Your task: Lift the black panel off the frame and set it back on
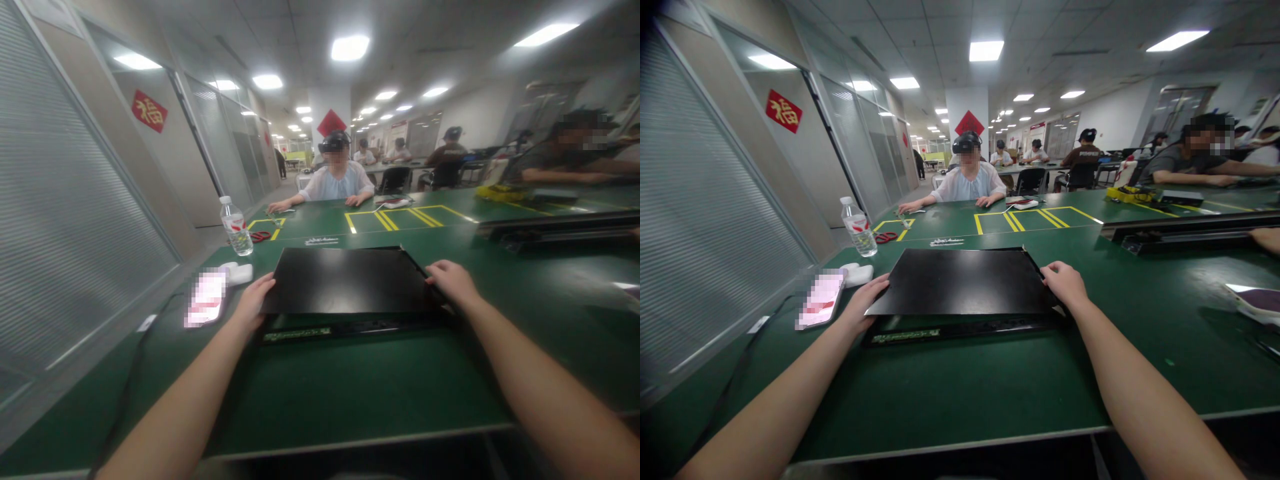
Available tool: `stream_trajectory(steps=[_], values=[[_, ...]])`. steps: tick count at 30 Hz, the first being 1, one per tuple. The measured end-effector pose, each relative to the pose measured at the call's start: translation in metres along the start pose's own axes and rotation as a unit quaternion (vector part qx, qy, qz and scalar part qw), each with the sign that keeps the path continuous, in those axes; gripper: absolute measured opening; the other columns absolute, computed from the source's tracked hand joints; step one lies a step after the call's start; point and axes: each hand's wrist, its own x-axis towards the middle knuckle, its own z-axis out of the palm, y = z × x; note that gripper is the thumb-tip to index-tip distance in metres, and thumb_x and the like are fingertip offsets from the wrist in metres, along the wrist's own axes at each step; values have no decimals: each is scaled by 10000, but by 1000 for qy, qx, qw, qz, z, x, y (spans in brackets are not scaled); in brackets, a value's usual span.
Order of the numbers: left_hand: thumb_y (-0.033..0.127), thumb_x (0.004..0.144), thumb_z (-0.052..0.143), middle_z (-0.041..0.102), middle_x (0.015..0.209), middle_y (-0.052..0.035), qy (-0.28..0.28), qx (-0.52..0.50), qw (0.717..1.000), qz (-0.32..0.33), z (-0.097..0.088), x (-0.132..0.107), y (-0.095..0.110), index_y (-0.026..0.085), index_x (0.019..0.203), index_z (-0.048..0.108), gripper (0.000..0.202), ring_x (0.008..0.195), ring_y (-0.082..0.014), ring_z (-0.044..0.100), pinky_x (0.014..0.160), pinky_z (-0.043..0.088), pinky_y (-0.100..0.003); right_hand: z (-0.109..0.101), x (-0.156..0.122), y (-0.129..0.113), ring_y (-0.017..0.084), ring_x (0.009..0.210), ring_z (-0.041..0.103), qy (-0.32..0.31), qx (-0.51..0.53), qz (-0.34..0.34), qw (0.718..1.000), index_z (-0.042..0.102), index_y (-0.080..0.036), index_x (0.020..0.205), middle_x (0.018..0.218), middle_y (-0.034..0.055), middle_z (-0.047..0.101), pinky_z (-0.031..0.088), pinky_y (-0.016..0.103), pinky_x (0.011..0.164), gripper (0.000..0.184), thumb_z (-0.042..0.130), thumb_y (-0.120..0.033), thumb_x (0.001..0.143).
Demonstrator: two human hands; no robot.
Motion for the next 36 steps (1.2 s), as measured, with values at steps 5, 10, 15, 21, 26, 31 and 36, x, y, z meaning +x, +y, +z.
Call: stream_trajectory(steps=[5, 10, 15, 21, 26, 31, 36], values=[[110, 695, 781, 802, 846, -78, -13, -5, 1000, -2, 1, -1, 1, 176, 925, 780, 240, 707, -207, 740, 656, 590, -285, -1, -3, -3, 195, 641, 624, -7, -6, -1, 1000, 702, -208, 909, 786, 67, 754, 411, 280, 561, 171, 617, -331, 826], [65, 734, 744, 802, 825, -60, -3, -14, 1000, -13, 1, 0, 0, 149, 960, 764, 243, 678, -162, 729, 668, 583, -249, 1, -1, 0, 212, 715, 647, 7, -31, -23, 999, 717, -207, 901, 787, 64, 758, 412, 288, 597, 177, 621, -331, 818], [51, 808, 676, 804, 845, -70, 2, 0, 1000, -12, 0, 4, -3, 129, 1064, 754, 279, 708, -162, 739, 694, 584, -249, 3, 2, 2, 218, 733, 661, -9, -66, -19, 998, 721, -219, 917, 850, 58, 762, 437, 296, 630, 196, 592, -338, 831], [59, 820, 685, 809, 871, -68, -4, 1, 1000, -13, 0, 5, -4, 126, 1101, 748, 295, 715, -158, 744, 702, 589, -246, 6, 5, 6, 232, 772, 668, 17, -103, -50, 993, 741, -219, 908, 873, 76, 760, 448, 307, 660, 222, 599, -359, 811], [73, 815, 704, 807, 854, -62, -15, 1, 1000, -9, -3, 8, -6, 128, 1107, 747, 300, 711, -158, 745, 695, 593, -247, 6, 5, 7, 234, 786, 664, 9, -105, -48, 993, 747, -222, 907, 880, 78, 760, 430, 304, 648, 232, 590, -368, 818], [92, 790, 738, 813, 916, -86, -16, 12, 1000, 1, -5, 10, -8, 129, 1150, 742, 362, 786, -186, 760, 758, 599, -274, 6, 5, 7, 232, 780, 659, 12, -121, -54, 991, 749, -221, 883, 845, 75, 755, 424, 297, 636, 213, 602, -353, 806], [63, 823, 681, 810, 862, -76, -11, 14, 1000, -3, -3, 8, -7, 125, 1131, 746, 321, 726, -169, 751, 730, 597, -258, 6, 8, 8, 234, 770, 656, 9, -133, -56, 989, 755, -219, 865, 830, 79, 750, 425, 302, 630, 206, 599, -335, 796]])
